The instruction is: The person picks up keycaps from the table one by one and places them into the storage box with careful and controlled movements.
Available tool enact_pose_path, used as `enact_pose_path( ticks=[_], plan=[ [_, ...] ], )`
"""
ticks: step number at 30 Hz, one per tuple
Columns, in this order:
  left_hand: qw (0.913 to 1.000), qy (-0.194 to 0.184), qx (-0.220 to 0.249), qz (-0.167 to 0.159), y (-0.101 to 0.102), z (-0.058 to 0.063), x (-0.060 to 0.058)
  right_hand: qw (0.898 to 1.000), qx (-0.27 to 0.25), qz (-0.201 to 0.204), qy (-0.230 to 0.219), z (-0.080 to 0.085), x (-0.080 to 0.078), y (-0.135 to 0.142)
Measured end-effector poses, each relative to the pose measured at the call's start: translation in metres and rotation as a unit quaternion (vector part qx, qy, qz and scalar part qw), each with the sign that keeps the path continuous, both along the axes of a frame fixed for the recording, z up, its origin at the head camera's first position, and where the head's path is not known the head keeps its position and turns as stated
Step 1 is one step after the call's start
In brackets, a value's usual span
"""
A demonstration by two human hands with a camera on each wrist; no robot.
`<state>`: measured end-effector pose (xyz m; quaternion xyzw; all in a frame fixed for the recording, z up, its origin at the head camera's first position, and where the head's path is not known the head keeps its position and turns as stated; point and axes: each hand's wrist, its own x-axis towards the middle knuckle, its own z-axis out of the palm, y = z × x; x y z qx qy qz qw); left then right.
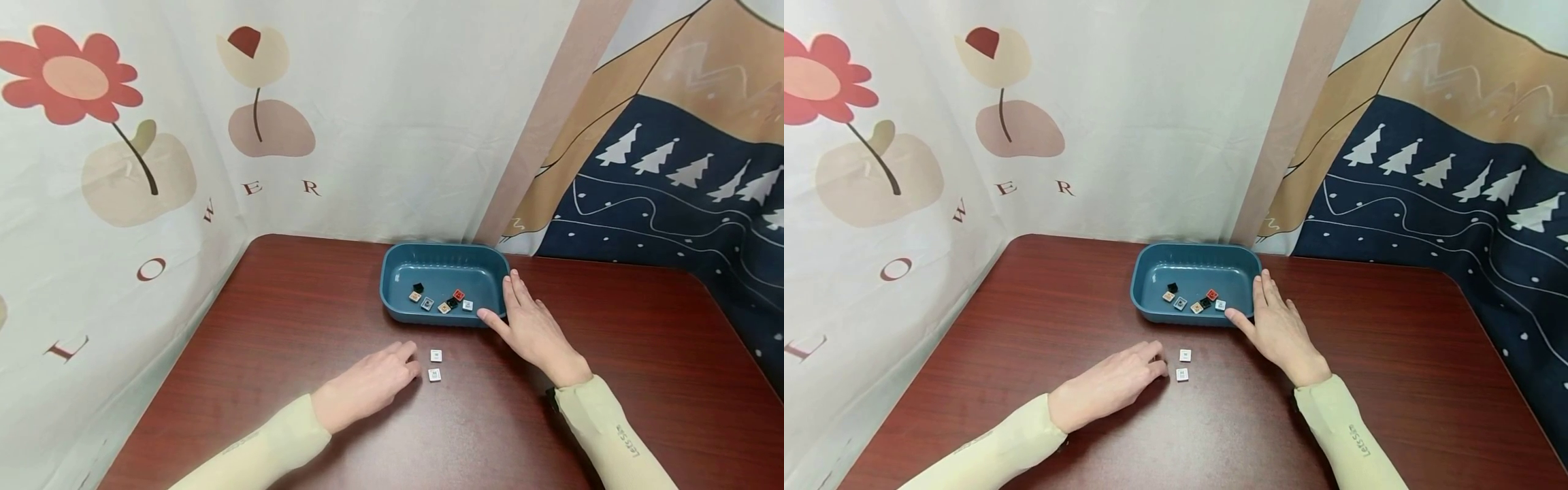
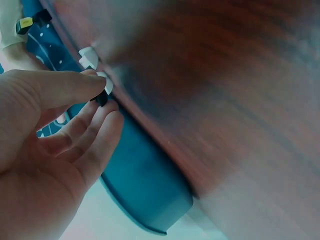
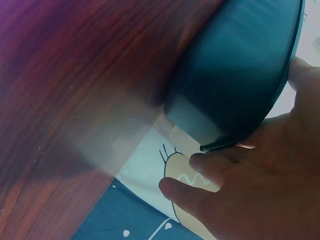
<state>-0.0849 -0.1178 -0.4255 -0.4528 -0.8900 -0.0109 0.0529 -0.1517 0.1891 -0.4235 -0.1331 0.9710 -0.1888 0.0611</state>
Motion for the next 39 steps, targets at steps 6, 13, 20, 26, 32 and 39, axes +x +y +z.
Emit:
enact_pose_path(
  ticks=[6, 13, 20, 26, 32, 39],
  plan=[
    [0.9985, -0.004, 0.053, 0.006, 0.000, 0.010, -0.006, 1.000, 0.000, 0.002, 0.001, 0.000, 0.001, 0.000],
    [0.9904, 0.006, 0.137, -0.017, -0.001, 0.022, -0.017, 1.000, -0.001, 0.001, 0.002, 0.000, 0.001, 0.000],
    [0.9776, 0.008, 0.209, -0.019, -0.004, 0.030, -0.035, 1.000, -0.001, 0.002, 0.005, -0.001, 0.001, 0.000],
    [0.9728, 0.008, 0.231, -0.010, -0.002, 0.034, -0.048, 1.000, -0.003, -0.001, 0.000, 0.000, 0.001, 0.000],
    [0.9738, 0.010, 0.227, 0.015, 0.000, 0.036, -0.062, 1.000, -0.005, -0.004, -0.002, 0.000, 0.000, 0.000],
    [0.9774, -0.017, 0.201, 0.062, 0.000, 0.029, -0.079, 1.000, -0.005, -0.006, -0.005, -0.001, 0.000, 0.000]
  ],
)
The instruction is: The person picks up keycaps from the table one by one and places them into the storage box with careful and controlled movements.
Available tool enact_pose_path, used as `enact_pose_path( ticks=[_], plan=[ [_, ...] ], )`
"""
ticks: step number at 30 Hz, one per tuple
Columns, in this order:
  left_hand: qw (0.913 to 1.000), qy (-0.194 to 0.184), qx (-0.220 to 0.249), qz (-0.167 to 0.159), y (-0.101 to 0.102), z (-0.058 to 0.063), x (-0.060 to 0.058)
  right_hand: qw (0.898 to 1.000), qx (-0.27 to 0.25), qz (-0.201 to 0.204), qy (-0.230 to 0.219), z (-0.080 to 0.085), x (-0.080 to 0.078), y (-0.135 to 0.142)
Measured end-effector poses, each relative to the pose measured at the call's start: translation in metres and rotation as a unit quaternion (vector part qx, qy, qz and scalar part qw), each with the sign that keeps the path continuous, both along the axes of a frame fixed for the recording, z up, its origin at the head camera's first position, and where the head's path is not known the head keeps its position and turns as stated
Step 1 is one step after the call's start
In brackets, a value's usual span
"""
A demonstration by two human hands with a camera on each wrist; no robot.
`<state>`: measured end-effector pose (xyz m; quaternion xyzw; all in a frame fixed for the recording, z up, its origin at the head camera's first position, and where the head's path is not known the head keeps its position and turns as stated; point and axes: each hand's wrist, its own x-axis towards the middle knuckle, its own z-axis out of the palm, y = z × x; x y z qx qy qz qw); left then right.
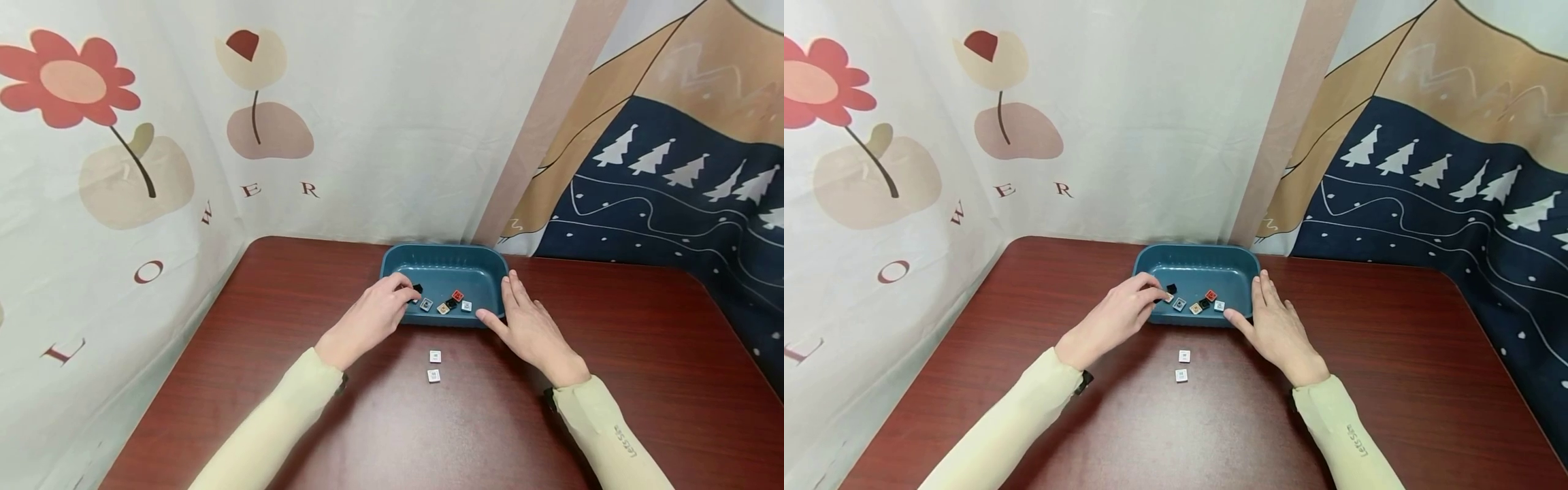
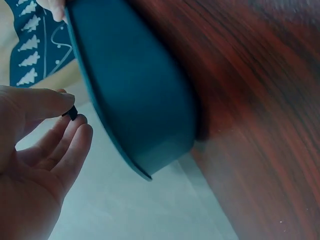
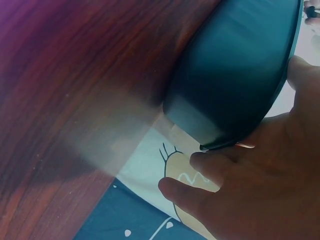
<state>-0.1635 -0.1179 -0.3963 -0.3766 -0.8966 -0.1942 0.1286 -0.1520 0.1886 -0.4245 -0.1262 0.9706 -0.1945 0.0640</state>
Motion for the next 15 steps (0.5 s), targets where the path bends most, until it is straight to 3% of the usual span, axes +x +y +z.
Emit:
enact_pose_path(
  ticks=[7, 15],
  plan=[
    [0.9990, -0.032, -0.022, 0.021, 0.001, -0.003, -0.017, 1.000, 0.002, -0.002, -0.004, 0.000, 0.000, 0.000],
    [0.9943, -0.075, -0.065, 0.040, 0.004, 0.000, -0.029, 1.000, 0.005, 0.000, -0.004, 0.001, 0.000, -0.001]
  ],
)
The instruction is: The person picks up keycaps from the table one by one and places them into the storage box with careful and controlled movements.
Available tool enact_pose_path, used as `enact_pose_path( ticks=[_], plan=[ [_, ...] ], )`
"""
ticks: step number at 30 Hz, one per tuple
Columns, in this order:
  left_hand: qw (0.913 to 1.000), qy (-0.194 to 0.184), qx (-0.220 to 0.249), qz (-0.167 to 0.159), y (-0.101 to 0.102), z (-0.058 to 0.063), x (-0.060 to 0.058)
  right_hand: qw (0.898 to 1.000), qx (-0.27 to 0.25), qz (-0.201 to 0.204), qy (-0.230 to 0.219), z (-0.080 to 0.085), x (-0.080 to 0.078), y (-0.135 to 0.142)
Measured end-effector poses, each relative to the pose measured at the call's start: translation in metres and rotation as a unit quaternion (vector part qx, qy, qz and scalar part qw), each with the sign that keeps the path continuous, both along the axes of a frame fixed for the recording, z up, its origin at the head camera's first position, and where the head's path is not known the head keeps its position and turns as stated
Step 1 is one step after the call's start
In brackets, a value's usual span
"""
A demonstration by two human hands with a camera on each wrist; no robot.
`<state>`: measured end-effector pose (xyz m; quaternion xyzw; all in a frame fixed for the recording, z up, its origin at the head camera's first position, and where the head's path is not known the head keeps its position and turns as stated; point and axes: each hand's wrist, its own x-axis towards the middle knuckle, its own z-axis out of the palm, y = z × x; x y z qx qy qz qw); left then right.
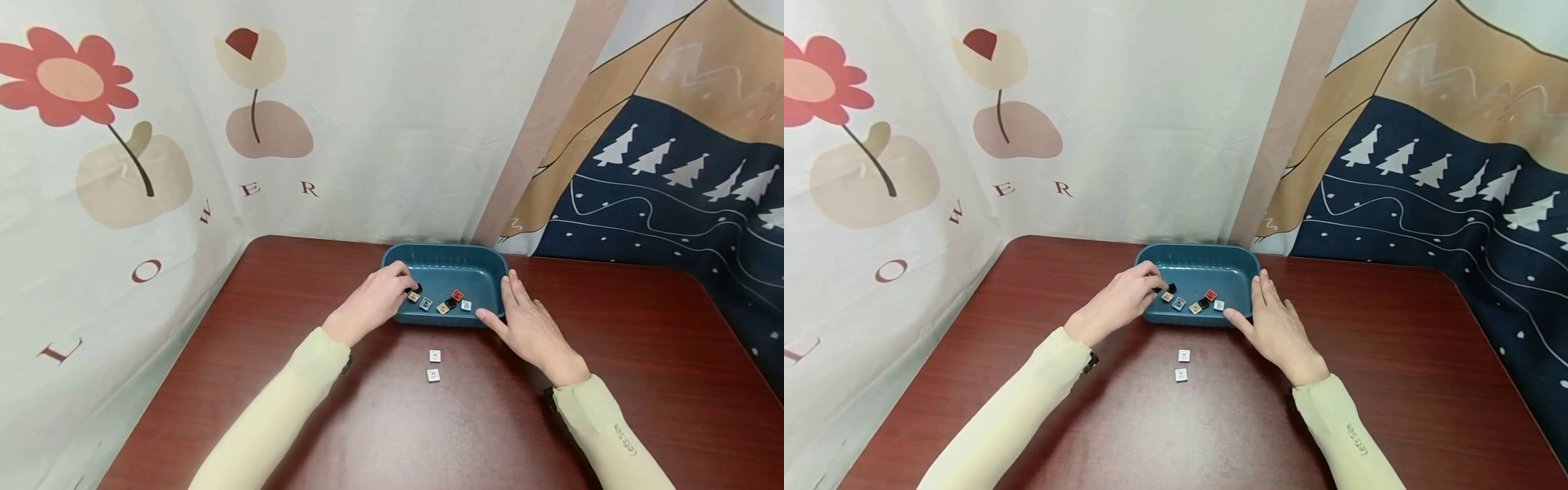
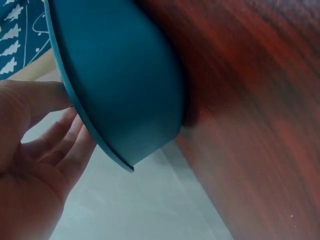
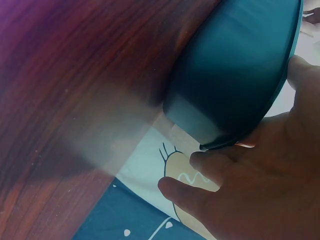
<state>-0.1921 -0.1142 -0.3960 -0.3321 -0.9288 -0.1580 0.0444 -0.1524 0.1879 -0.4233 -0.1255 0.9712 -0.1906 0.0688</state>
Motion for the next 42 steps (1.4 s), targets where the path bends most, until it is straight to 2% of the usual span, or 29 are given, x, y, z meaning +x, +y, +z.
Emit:
enact_pose_path(
  ticks=[11, 25, 33, 38, 42],
  plan=[
    [0.9993, 0.004, -0.036, 0.004, 0.004, -0.003, -0.010, 1.000, -0.001, 0.002, 0.006, -0.001, 0.000, 0.000],
    [0.9968, -0.016, -0.075, 0.025, 0.007, -0.006, -0.016, 1.000, -0.002, -0.001, 0.005, -0.002, 0.000, 0.000],
    [0.9972, -0.027, -0.062, 0.032, 0.007, -0.008, -0.017, 1.000, -0.001, -0.005, 0.000, -0.002, -0.001, 0.000],
    [0.9988, 0.008, -0.041, 0.025, 0.006, -0.011, -0.012, 1.000, -0.001, -0.005, 0.001, -0.002, -0.002, -0.001],
    [0.9979, 0.056, -0.030, 0.012, 0.005, -0.011, -0.005, 1.000, -0.002, -0.004, 0.001, -0.002, -0.001, 0.000]
  ],
)
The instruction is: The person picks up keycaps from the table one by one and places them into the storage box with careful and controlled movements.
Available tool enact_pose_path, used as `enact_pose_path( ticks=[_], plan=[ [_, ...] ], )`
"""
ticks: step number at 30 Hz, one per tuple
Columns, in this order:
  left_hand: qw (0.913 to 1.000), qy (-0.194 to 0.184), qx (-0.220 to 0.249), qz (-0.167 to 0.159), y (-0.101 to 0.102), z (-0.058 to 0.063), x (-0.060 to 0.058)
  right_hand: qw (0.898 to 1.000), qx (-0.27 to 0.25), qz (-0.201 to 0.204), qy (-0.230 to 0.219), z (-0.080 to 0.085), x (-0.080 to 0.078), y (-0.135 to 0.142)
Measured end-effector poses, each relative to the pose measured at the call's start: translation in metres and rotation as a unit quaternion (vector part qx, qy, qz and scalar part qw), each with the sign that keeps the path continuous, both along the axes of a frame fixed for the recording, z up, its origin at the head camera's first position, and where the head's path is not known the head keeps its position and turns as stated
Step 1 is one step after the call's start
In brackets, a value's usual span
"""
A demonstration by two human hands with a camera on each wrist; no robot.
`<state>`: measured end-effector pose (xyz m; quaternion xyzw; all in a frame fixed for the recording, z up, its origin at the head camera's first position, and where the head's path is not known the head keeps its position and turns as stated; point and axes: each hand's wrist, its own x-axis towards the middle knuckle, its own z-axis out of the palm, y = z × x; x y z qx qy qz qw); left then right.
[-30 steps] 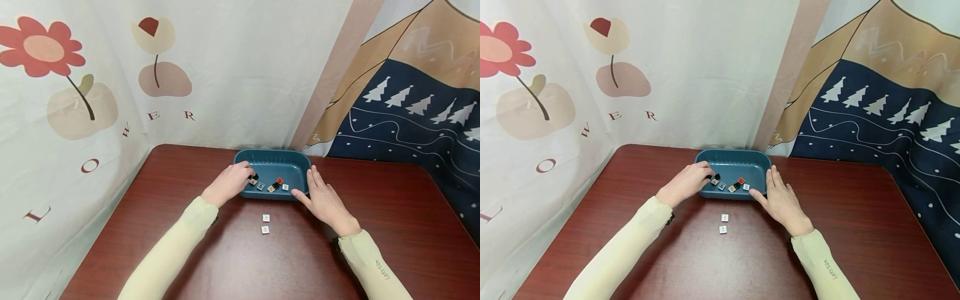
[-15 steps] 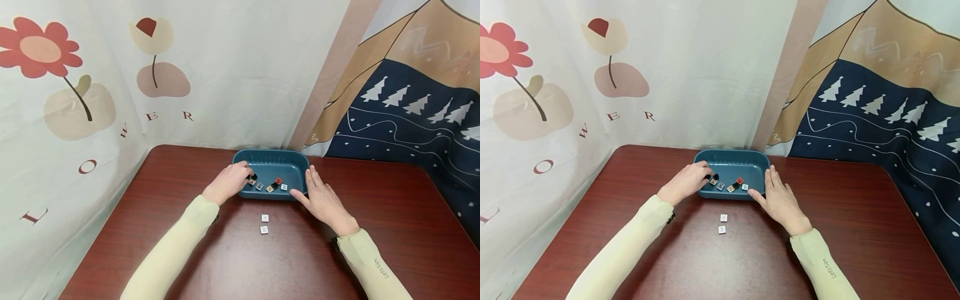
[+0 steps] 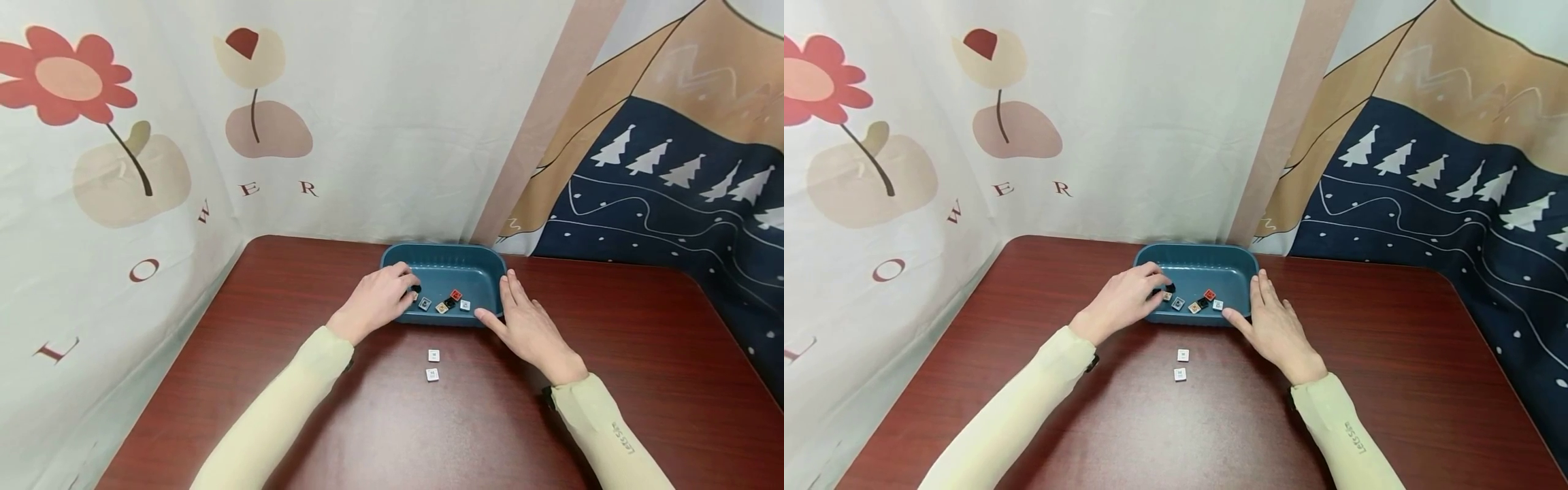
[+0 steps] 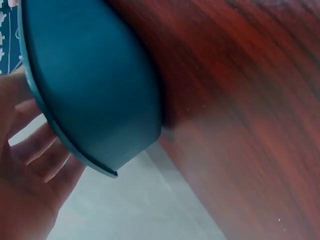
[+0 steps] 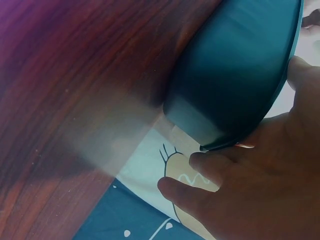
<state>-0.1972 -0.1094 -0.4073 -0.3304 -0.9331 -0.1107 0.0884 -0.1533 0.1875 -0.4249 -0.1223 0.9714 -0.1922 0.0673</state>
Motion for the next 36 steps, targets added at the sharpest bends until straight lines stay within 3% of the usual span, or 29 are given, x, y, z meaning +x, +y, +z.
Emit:
enact_pose_path(
  ticks=[6, 10, 20, 27, 32, 36],
  plan=[
    [0.9956, 0.083, 0.014, -0.041, 0.002, 0.003, 0.013, 1.000, 0.000, 0.003, 0.002, 0.000, 0.001, 0.001],
    [0.9921, 0.106, 0.017, -0.065, 0.004, 0.003, 0.026, 1.000, 0.002, 0.005, 0.006, 0.000, 0.000, 0.001],
    [0.9849, 0.109, 0.012, -0.134, 0.003, -0.004, 0.057, 1.000, 0.004, 0.005, 0.009, 0.001, 0.000, 0.000],
    [0.9790, 0.128, -0.051, -0.150, -0.004, -0.012, 0.075, 1.000, 0.004, 0.005, 0.010, -0.001, 0.001, -0.001],
    [0.9783, 0.106, -0.083, -0.158, -0.004, -0.011, 0.084, 1.000, 0.004, 0.002, 0.007, 0.000, 0.000, -0.001],
    [0.9733, 0.083, -0.105, -0.187, 0.000, -0.011, 0.090, 1.000, 0.004, 0.001, 0.006, 0.000, 0.001, 0.000]
  ],
)
